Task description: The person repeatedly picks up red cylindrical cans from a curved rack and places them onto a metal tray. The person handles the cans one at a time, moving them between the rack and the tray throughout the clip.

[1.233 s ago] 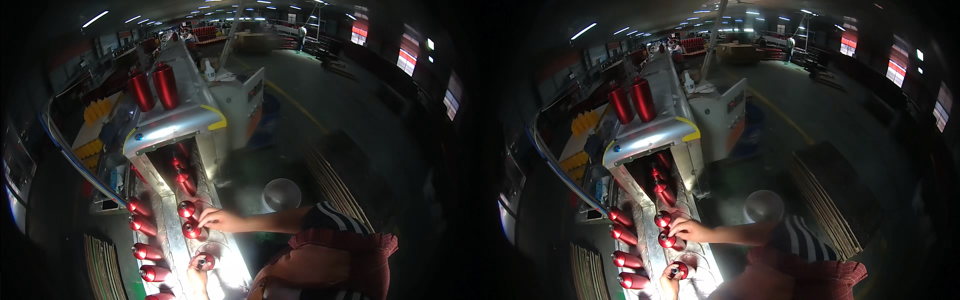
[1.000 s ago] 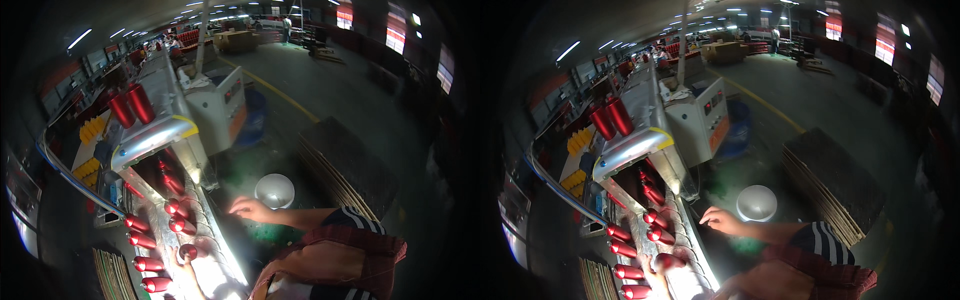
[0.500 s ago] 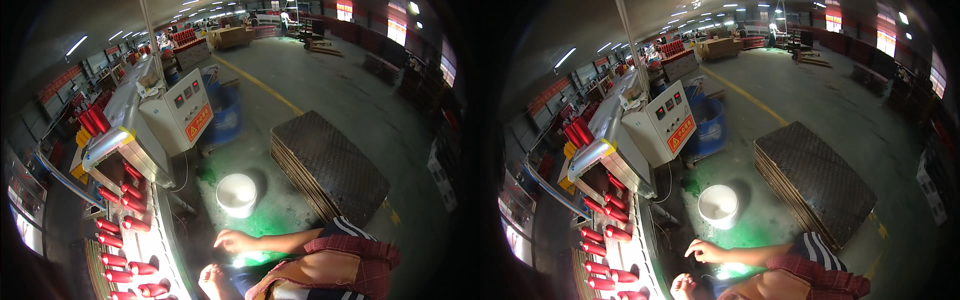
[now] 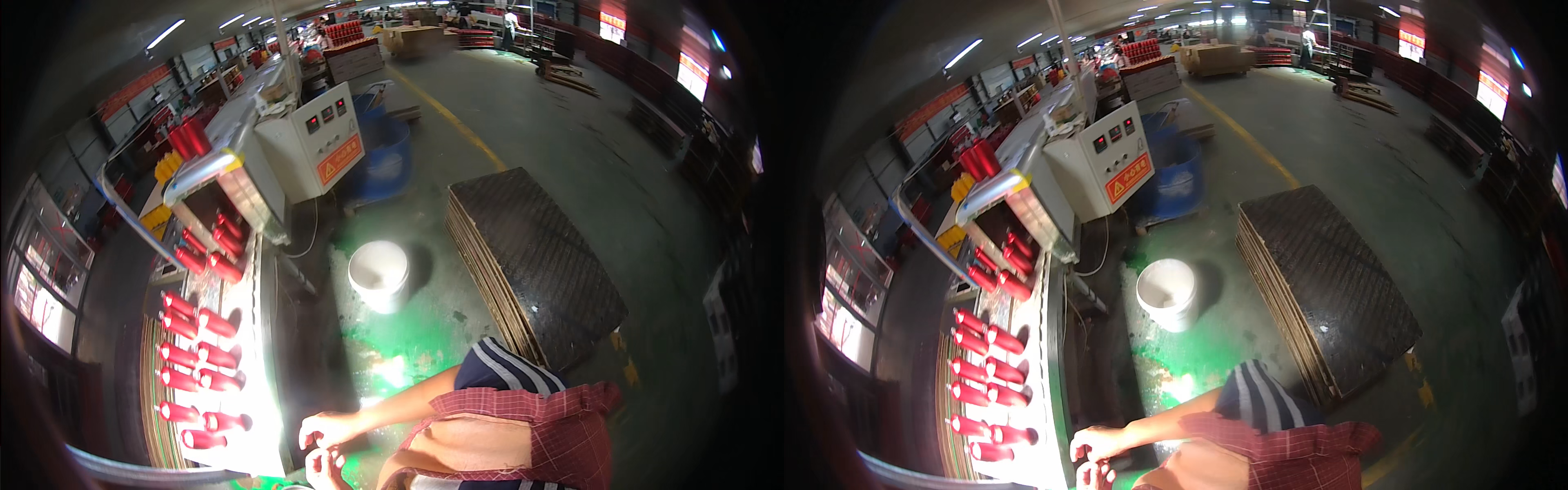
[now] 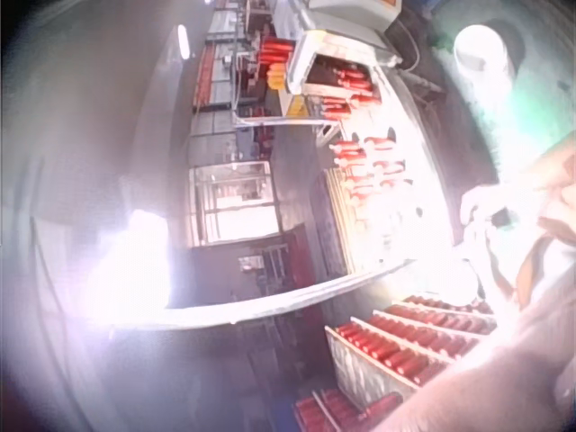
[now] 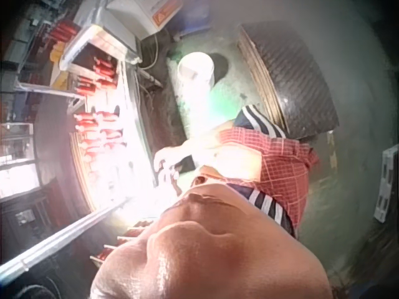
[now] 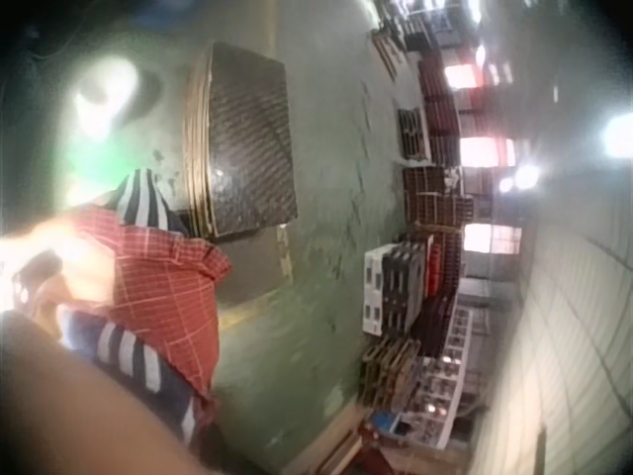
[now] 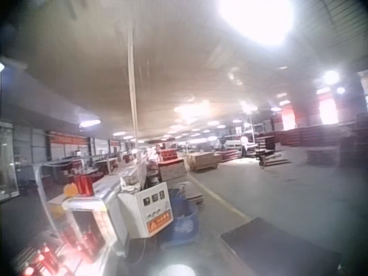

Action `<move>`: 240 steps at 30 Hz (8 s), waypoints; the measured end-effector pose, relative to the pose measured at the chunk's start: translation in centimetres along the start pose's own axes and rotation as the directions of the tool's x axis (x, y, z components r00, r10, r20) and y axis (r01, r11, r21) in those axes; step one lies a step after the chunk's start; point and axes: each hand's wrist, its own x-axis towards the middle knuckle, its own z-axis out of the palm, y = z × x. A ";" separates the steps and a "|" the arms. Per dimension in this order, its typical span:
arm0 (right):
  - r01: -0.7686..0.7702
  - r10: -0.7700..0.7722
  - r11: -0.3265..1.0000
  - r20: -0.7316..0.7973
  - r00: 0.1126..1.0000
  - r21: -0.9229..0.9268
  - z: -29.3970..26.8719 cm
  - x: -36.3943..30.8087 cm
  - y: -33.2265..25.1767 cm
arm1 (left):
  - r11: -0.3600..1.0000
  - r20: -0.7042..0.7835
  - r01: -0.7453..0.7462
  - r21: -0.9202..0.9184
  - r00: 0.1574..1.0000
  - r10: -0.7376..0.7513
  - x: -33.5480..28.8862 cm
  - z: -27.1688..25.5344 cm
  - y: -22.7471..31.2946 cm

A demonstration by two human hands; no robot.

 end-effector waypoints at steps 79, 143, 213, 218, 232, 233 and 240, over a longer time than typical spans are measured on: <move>0.770 -0.558 0.582 0.817 0.144 0.262 127.7 33.5 -21.6 | 1.000 -0.991 0.006 0.025 -0.129 0.025 -51.8 -58.8 -2.7; 0.507 -0.542 0.770 0.816 0.199 0.388 85.0 30.9 -20.8 | 0.998 -0.970 -0.057 0.040 -0.241 0.026 -57.3 -48.7 -6.1; -0.390 -0.030 -0.088 0.389 0.921 0.917 36.3 29.8 1.9 | -0.165 -0.312 -0.414 -0.895 0.846 -0.432 1.1 -65.7 -20.8; 0.113 -0.132 0.797 -0.011 0.991 0.593 27.1 26.8 2.3 | 0.356 -0.236 -0.102 -0.929 0.904 -0.357 8.0 -53.7 -11.8; 0.283 0.160 0.071 -0.291 0.943 0.956 -6.8 8.6 4.1 | 0.728 -0.115 -0.053 -0.683 0.993 -0.036 19.2 -20.8 8.8; 0.298 0.285 0.008 -0.288 0.914 0.955 -7.4 7.2 4.6 | 0.735 -0.136 -0.086 -0.672 0.991 -0.008 18.9 -20.2 9.6; 0.483 0.404 0.215 -0.528 0.747 0.849 -15.3 -1.3 9.7 | 0.702 -0.125 -0.249 -0.667 0.967 0.224 19.0 -20.3 15.2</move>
